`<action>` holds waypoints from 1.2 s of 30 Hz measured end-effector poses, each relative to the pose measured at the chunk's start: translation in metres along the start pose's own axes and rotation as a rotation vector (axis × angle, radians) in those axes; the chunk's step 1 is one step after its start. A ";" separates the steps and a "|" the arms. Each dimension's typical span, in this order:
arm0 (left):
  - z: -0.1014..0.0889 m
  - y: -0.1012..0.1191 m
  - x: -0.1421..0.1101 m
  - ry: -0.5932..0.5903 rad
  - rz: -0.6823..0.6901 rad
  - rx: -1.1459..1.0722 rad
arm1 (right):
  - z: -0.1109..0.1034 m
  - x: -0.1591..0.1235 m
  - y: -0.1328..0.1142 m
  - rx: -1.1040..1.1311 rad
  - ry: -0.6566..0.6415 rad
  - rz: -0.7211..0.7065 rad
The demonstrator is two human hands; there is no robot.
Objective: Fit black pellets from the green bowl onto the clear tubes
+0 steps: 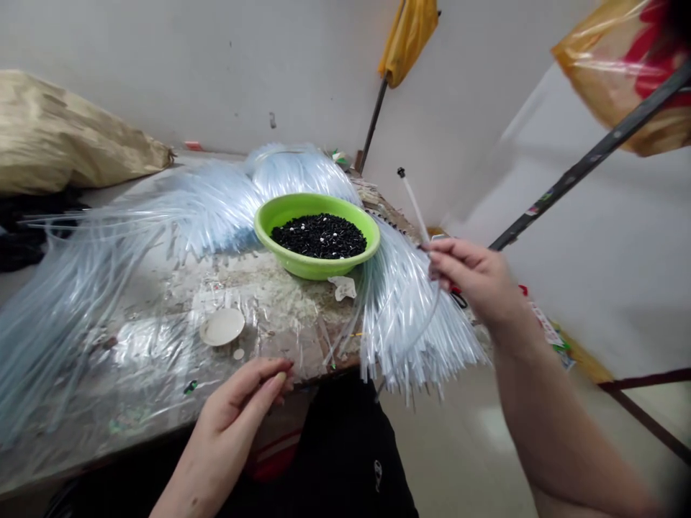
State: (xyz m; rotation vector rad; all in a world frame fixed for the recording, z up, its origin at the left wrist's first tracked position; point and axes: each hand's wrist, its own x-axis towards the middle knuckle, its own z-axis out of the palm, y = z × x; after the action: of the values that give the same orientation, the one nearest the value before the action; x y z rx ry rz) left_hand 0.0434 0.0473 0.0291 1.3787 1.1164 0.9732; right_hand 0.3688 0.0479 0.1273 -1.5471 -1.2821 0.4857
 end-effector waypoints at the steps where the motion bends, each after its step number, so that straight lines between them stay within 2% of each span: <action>1: -0.005 -0.006 -0.003 0.003 -0.026 0.013 | -0.010 0.017 0.000 -0.047 0.034 0.002; 4: -0.017 -0.022 -0.010 0.048 -0.166 0.007 | -0.026 0.070 0.005 -0.280 0.101 0.039; 7: -0.030 -0.039 -0.017 0.111 -0.303 -0.046 | -0.026 0.125 0.018 -0.485 0.116 0.071; 10: -0.044 -0.053 -0.022 0.168 -0.352 -0.077 | -0.015 0.173 0.042 -0.884 0.079 0.092; 14: -0.058 -0.061 -0.024 0.169 -0.309 -0.026 | 0.014 0.208 0.079 -0.988 0.016 0.114; 17: -0.062 -0.059 -0.025 0.137 -0.210 0.064 | 0.040 0.209 0.099 -1.025 -0.048 0.117; 21: -0.067 -0.054 -0.026 0.143 -0.079 0.224 | 0.062 0.196 0.109 -1.059 -0.130 0.103; 25: -0.088 -0.049 -0.019 0.233 0.116 0.513 | 0.063 0.191 0.105 -1.084 -0.127 0.115; 29: -0.130 -0.037 0.006 0.364 0.280 0.868 | 0.051 0.185 0.091 -1.096 -0.042 0.062; 32: -0.161 -0.028 0.038 0.412 0.233 1.150 | 0.045 0.168 0.073 -1.028 0.086 -0.045; 34: -0.176 -0.024 0.061 0.389 0.075 1.241 | 0.045 0.146 0.056 -0.926 0.144 -0.105; 36: -0.187 -0.025 0.085 0.339 -0.055 1.226 | 0.049 0.117 0.038 -0.825 0.134 -0.186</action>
State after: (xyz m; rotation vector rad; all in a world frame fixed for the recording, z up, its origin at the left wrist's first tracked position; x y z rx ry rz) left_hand -0.1202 0.1729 0.0219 2.1290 2.1808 0.4247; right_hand 0.3887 0.1773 0.1079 -2.0431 -1.5978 -0.3181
